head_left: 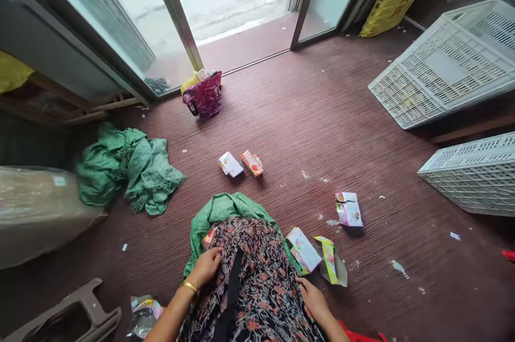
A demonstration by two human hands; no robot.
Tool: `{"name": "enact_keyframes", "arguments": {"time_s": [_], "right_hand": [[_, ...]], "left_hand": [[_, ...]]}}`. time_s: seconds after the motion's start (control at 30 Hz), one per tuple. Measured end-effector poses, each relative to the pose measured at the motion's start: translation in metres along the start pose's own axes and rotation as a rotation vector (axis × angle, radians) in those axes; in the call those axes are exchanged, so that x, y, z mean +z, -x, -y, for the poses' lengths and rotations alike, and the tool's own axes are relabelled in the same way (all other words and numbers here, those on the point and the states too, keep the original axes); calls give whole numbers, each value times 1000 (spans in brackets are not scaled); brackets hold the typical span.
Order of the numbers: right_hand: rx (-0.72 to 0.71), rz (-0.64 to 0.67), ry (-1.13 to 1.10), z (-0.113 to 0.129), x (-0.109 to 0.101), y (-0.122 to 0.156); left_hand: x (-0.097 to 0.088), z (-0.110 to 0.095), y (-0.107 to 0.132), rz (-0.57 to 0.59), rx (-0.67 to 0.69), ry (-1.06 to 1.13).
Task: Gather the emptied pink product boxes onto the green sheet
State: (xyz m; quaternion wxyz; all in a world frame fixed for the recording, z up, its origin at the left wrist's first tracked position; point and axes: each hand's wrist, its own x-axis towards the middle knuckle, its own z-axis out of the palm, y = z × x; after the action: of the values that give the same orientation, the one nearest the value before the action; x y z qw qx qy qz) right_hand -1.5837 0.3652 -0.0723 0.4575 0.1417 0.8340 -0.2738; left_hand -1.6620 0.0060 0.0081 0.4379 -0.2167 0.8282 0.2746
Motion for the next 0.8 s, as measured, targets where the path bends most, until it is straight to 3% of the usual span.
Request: {"name": "enact_keyframes", "arguments": {"time_s": [0.13,0.23,0.4,0.57,0.8], "right_hand": [[46,12,14,-10,-4,1],[16,49,19,0,-8,-9],[-53,11,-34,26,-16,-31],[-35,33,-59,31,-22,-39],[42,-37,-130,10,-39,-62]], "left_hand": [[1,-12,9,47,21,-64],[-9,-14,22,68,12,-122],[-41,-19,28,-156,49,-95],[-86,-39,15,-264,34,-20],[-123,-57,-20,-204,48,-203]]}}
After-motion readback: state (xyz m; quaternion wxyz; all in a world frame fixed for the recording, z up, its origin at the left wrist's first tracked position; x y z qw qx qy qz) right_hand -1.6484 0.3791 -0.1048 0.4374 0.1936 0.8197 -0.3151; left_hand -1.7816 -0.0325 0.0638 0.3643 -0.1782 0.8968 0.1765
